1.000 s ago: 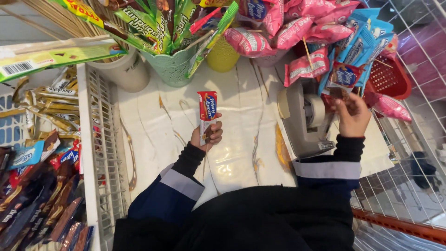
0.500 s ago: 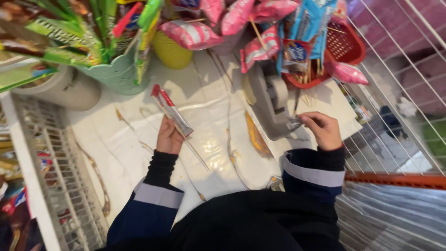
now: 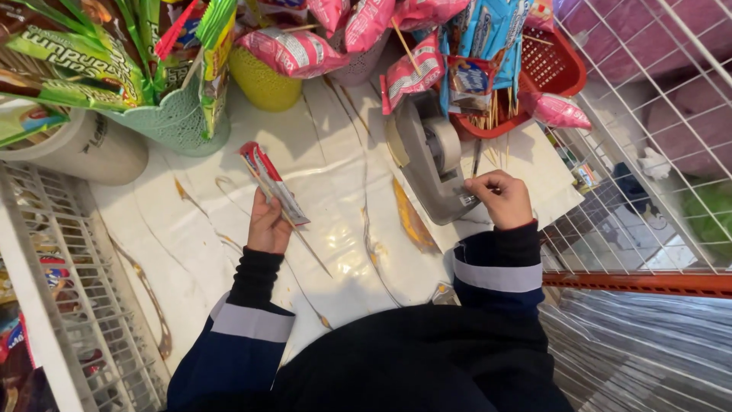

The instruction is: The recorder is attaching snacks (biscuits and wafer bars) to wooden sticks using adhesive tape to create snack bouquets or individual retail displays.

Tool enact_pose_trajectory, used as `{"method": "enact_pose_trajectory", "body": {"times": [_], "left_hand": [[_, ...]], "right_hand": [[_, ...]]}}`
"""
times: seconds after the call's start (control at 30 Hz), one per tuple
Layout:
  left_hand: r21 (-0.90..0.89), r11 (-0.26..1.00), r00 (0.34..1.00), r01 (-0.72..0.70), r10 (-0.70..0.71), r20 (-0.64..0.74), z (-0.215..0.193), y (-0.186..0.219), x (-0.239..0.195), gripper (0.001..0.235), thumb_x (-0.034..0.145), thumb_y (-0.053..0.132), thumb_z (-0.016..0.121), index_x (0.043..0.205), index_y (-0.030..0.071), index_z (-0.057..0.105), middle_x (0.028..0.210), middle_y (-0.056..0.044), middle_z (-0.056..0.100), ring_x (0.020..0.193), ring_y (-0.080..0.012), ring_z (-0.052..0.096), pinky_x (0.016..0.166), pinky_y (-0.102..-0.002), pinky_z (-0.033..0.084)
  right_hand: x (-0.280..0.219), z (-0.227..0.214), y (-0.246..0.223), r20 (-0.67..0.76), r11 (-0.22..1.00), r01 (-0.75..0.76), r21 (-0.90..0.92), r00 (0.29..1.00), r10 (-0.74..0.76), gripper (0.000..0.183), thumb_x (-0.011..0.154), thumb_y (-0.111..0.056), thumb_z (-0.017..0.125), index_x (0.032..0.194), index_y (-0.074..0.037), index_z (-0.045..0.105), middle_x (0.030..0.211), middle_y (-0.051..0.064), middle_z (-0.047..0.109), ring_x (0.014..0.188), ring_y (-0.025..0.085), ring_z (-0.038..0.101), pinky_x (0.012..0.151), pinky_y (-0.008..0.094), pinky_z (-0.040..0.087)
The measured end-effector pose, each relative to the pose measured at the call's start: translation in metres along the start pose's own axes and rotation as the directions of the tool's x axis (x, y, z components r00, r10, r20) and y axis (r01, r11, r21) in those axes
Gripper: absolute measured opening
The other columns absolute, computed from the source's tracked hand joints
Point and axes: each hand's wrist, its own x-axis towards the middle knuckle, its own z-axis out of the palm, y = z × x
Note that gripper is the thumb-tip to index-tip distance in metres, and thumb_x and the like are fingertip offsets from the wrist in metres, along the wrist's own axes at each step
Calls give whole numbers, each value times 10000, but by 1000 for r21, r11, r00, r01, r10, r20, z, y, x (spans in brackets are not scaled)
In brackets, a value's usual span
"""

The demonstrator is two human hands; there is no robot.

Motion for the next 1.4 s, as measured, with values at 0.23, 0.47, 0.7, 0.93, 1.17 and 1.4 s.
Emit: {"method": "enact_pose_trajectory", "body": {"times": [0.23, 0.47, 0.7, 0.93, 1.17, 1.4], "left_hand": [[18, 999, 1000, 31, -31, 1, 4, 2, 1, 456, 1064, 105, 550, 1492, 152, 396, 1265, -77, 645, 1122, -218, 666, 926, -460, 598], [7, 999, 999, 35, -35, -10, 9, 3, 1, 459, 1082, 114, 543, 1516, 143, 397, 1288, -54, 640, 1122, -202, 670, 960, -435, 587], [15, 999, 999, 29, -29, -16, 17, 6, 0, 435, 1083, 109, 531, 1499, 132, 403, 1291, -60, 635, 1123, -200, 670, 968, -438, 588], [32, 998, 999, 47, -47, 0, 23, 8, 0, 391, 1085, 121, 516, 1460, 138, 407, 1289, -68, 626, 1118, -211, 672, 952, -462, 596], [72, 996, 999, 46, -45, -19, 19, 7, 3, 389, 1095, 95, 506, 1471, 126, 411, 1310, -76, 616, 1151, -202, 658, 1003, -458, 586], [39, 998, 998, 48, -46, -41, 19, 4, 3, 408, 1083, 72, 492, 1475, 140, 401, 1329, -66, 614, 1155, -197, 655, 1005, -440, 565]], "right_hand": [[-8, 11, -12, -73, 993, 74, 95, 995, -67, 97, 894, -41, 793, 855, 22, 731, 925, 36, 691, 807, 101, 635, 730, 232, 498], [-7, 6, -3, -72, 985, 108, 132, 992, -99, 101, 931, -34, 777, 875, 24, 716, 931, 31, 683, 845, 89, 622, 765, 219, 487], [-9, 5, -11, -64, 978, 115, 176, 992, -106, 100, 943, -28, 762, 875, 18, 705, 941, 30, 683, 849, 85, 609, 777, 220, 475], [-10, -12, -22, -95, 962, 174, 211, 983, -157, 104, 982, -15, 719, 896, 19, 671, 956, 40, 699, 896, 89, 618, 845, 219, 490], [-32, -14, 10, -184, 971, 78, 228, 982, -35, 126, 1007, -36, 725, 901, 11, 675, 884, 51, 678, 800, 100, 566, 760, 238, 444], [-65, -6, 49, -207, 906, 31, 423, 976, 63, 189, 1021, -61, 673, 841, -10, 645, 867, 86, 720, 796, 122, 652, 789, 248, 514]]}}
